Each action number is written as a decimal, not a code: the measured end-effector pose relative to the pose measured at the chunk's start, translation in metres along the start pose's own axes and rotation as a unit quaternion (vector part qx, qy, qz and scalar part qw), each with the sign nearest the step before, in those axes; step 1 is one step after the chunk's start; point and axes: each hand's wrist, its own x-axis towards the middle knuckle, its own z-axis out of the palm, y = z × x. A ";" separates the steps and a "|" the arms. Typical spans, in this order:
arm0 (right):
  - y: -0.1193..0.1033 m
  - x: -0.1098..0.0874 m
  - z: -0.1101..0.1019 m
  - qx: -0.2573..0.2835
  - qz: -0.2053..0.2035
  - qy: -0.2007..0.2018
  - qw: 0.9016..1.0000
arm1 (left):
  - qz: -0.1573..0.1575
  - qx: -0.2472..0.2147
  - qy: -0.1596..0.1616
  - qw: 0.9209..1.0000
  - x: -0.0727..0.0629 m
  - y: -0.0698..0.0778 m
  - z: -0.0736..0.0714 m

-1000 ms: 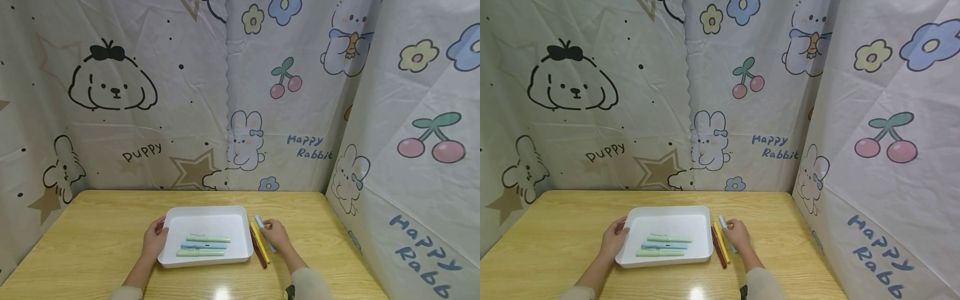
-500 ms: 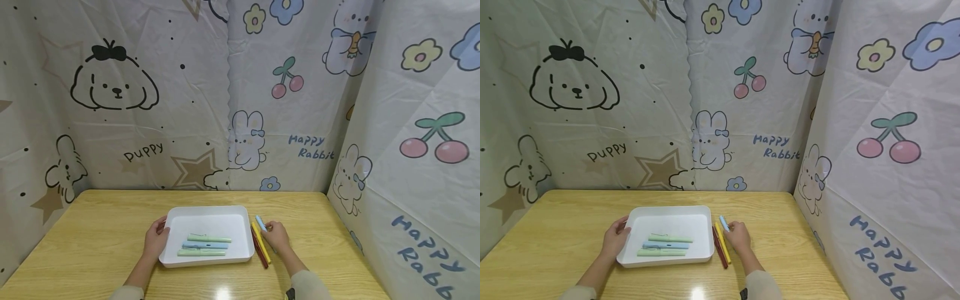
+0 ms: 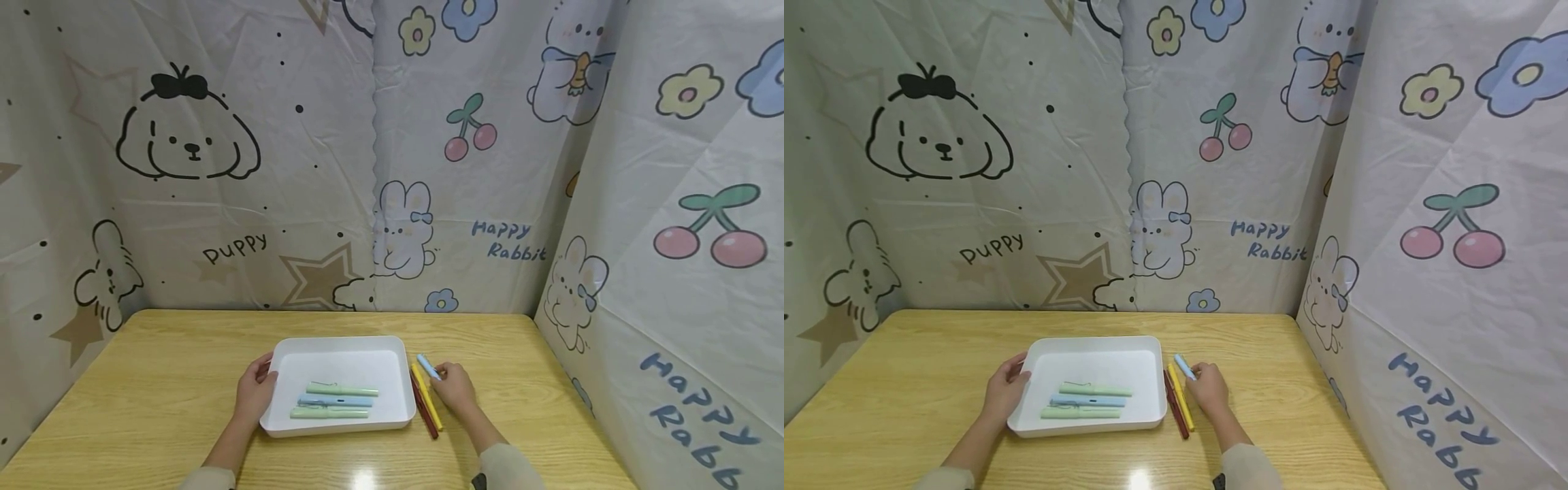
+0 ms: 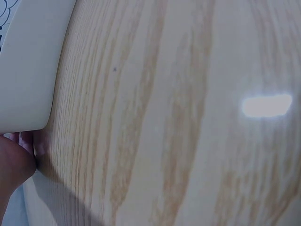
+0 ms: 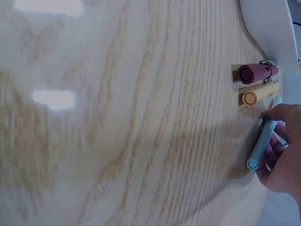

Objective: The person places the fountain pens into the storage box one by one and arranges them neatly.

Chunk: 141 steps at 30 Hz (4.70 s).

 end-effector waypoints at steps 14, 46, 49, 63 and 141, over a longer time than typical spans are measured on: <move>0.001 -0.001 -0.011 -0.005 -0.006 -0.003 1.000 | -0.001 0.007 -0.008 1.000 0.000 0.001 -0.001; -0.032 0.006 -0.031 -0.031 -0.082 -0.023 0.996 | 0.001 0.012 -0.013 1.000 0.000 0.003 -0.001; -0.035 0.007 -0.031 -0.030 -0.091 -0.031 0.995 | 0.002 0.013 -0.012 1.000 0.000 0.002 -0.001; -0.048 0.008 -0.027 -0.041 -0.129 -0.056 0.989 | -0.005 0.012 -0.006 1.000 0.003 -0.002 0.000; -0.121 0.004 0.021 -0.115 -0.218 -0.192 0.950 | -0.009 -0.012 -0.003 1.000 -0.001 0.000 -0.001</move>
